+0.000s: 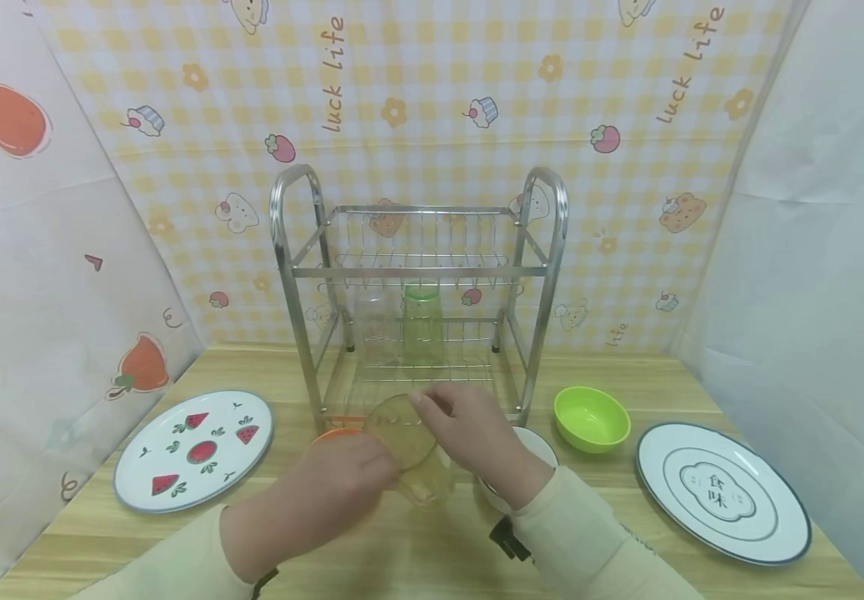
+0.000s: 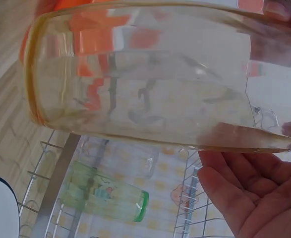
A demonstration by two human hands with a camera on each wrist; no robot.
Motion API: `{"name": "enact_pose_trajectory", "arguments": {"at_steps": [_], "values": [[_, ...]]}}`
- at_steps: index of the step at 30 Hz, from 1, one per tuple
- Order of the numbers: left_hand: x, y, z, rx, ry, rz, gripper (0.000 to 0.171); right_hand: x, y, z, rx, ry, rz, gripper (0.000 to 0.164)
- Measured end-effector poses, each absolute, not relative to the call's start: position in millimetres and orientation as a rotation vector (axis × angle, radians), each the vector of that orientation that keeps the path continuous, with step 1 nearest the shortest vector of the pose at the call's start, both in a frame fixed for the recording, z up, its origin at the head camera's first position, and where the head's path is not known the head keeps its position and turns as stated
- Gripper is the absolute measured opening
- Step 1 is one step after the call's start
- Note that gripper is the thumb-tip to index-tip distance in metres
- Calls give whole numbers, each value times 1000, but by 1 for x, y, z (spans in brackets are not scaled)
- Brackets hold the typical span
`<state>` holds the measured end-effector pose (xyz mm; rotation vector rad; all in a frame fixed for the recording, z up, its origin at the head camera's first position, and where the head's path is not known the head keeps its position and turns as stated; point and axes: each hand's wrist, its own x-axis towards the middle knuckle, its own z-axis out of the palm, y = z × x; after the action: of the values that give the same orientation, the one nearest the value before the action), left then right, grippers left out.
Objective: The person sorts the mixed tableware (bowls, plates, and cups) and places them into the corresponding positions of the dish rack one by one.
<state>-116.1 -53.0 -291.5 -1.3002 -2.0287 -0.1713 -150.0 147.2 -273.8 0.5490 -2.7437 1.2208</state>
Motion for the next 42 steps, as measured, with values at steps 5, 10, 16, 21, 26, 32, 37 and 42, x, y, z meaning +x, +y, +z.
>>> {"name": "enact_pose_trajectory", "arguments": {"at_steps": [5,10,16,21,26,32,37,42], "values": [[-120,-56,-295,-1244,-1989,-314,19,-148,148,-275,532,-2700,1251,36],[-123,-63,-300,-1187,-1969,-453,16,-147,151,-278,485,-2652,1342,37],[-121,-75,-301,-1090,-2095,-704,16,-147,158,-287,453,-2550,1439,31],[-115,-84,-296,-899,-2274,-939,9,-146,162,-292,433,-2505,1486,31],[-111,-89,-292,-598,-2382,-1286,5,-146,163,-299,414,-2461,1556,36],[-113,-93,-289,-320,-2380,-1650,9,-147,160,-309,426,-2333,1694,35],[-114,-95,-289,-197,-2348,-1773,11,-146,157,-317,423,-2281,1776,36],[-116,-96,-291,-77,-2315,-1854,14,-145,153,-325,441,-2239,1892,46]]}}
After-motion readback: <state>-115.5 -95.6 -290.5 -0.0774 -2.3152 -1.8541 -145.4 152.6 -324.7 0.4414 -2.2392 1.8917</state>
